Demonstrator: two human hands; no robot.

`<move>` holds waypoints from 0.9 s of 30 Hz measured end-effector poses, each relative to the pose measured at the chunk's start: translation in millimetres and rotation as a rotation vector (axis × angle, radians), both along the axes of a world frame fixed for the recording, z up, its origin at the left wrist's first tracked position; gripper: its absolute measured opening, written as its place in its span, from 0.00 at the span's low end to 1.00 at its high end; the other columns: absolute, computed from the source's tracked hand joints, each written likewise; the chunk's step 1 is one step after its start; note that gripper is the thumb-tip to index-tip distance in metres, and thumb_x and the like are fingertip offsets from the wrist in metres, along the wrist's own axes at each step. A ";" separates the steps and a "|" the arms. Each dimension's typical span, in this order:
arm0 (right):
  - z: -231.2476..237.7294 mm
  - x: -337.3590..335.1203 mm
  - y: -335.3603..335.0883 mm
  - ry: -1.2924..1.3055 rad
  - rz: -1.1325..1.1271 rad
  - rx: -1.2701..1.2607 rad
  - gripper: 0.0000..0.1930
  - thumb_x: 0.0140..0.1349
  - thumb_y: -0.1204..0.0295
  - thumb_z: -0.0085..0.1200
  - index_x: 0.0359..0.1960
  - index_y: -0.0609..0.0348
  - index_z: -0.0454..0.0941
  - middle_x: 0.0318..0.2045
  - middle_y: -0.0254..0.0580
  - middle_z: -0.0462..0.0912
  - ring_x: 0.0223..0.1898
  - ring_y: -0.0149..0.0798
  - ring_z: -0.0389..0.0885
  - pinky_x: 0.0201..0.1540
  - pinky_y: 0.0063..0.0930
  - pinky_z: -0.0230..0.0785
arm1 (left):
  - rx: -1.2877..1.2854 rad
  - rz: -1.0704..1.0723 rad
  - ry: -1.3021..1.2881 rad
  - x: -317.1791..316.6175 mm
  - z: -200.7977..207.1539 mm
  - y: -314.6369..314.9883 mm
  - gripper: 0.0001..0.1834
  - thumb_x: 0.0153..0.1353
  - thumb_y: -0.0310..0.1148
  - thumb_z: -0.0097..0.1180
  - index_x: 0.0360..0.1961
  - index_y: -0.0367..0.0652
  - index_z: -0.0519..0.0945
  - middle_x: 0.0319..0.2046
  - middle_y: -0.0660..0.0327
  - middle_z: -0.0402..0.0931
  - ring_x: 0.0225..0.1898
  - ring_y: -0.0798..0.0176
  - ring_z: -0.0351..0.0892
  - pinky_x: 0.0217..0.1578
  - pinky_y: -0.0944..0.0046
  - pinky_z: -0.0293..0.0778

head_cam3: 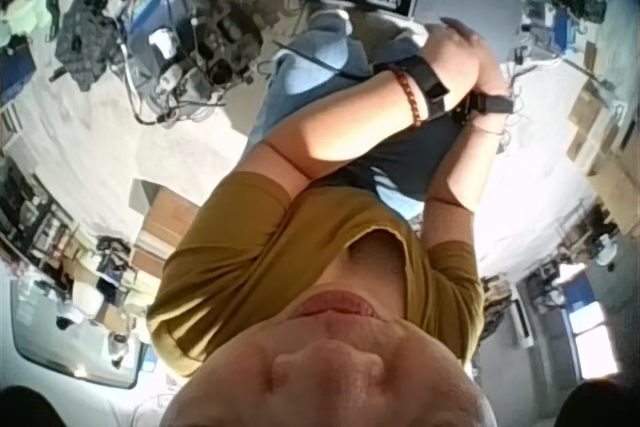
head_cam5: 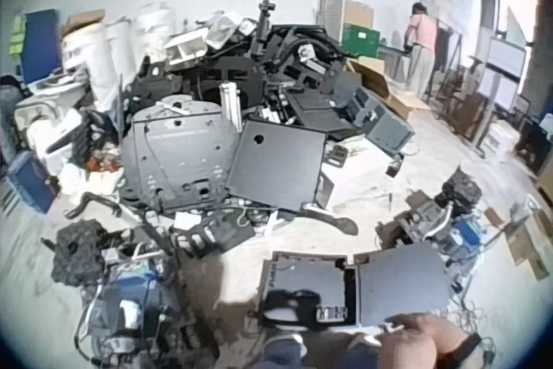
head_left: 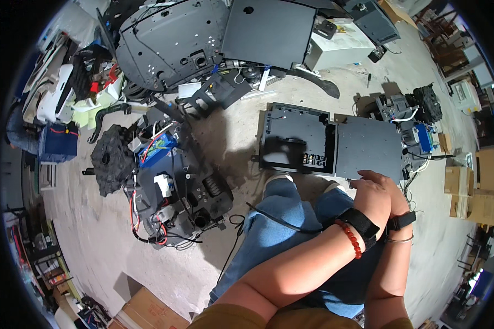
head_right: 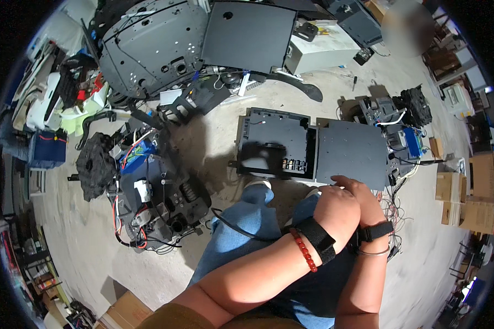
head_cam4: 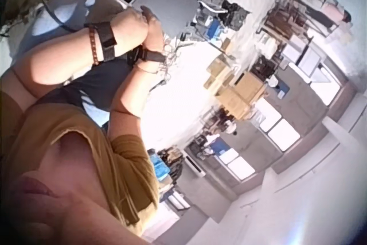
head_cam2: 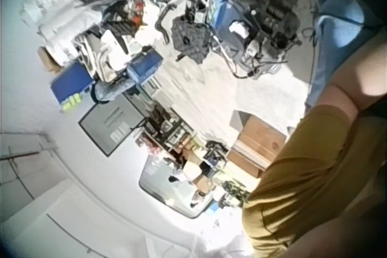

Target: Organizing and connecting wires within an electronic chassis on the floor.

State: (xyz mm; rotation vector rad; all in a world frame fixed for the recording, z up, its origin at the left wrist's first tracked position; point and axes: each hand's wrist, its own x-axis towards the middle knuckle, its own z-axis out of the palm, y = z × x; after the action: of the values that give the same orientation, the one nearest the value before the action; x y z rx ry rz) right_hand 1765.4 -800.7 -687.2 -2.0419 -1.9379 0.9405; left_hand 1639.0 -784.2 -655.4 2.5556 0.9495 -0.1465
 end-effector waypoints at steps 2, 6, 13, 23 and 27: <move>6.4 -1.7 -0.8 -0.012 -0.016 -0.027 0.17 0.50 0.75 0.50 0.44 0.61 0.76 0.45 0.45 0.79 0.42 0.45 0.79 0.45 0.29 0.71 | -0.049 0.006 -0.010 5.5 -0.2 -1.4 0.11 0.55 0.30 0.49 0.38 0.41 0.80 0.38 0.57 0.79 0.42 0.60 0.77 0.41 0.60 0.68; 9.6 -1.2 -1.6 -0.031 0.032 0.016 0.19 0.51 0.73 0.51 0.47 0.63 0.73 0.39 0.54 0.80 0.41 0.52 0.78 0.43 0.33 0.71 | -0.013 0.029 0.021 8.9 3.1 -3.6 0.14 0.56 0.31 0.48 0.43 0.39 0.78 0.42 0.55 0.77 0.46 0.58 0.74 0.46 0.56 0.65; 13.2 -10.8 0.8 -0.058 0.130 0.044 0.14 0.50 0.75 0.48 0.40 0.63 0.77 0.40 0.48 0.80 0.40 0.47 0.79 0.43 0.30 0.70 | 0.031 0.612 0.280 90.4 -24.7 -22.5 0.16 0.55 0.27 0.46 0.44 0.35 0.77 0.46 0.47 0.75 0.44 0.51 0.77 0.51 0.53 0.67; 13.4 -15.6 4.8 0.024 0.030 -0.021 0.14 0.50 0.77 0.48 0.40 0.65 0.77 0.40 0.48 0.80 0.39 0.44 0.80 0.43 0.28 0.70 | 0.073 0.742 0.465 93.5 -14.3 -15.3 0.16 0.55 0.28 0.46 0.45 0.35 0.77 0.45 0.50 0.75 0.43 0.54 0.77 0.48 0.57 0.69; 17.3 -18.7 3.8 0.052 -0.030 -0.062 0.15 0.50 0.77 0.48 0.41 0.66 0.76 0.39 0.49 0.80 0.38 0.44 0.80 0.42 0.28 0.70 | 0.010 0.667 0.412 86.3 -8.7 -13.2 0.17 0.55 0.28 0.47 0.45 0.35 0.77 0.45 0.49 0.75 0.43 0.54 0.77 0.48 0.58 0.69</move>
State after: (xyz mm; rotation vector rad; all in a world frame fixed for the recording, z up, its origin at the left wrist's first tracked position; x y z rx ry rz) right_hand 1746.8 -796.8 -669.9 -2.0517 -1.8697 1.0492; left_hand 1725.3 -797.4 -664.1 2.1078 1.8958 -0.4766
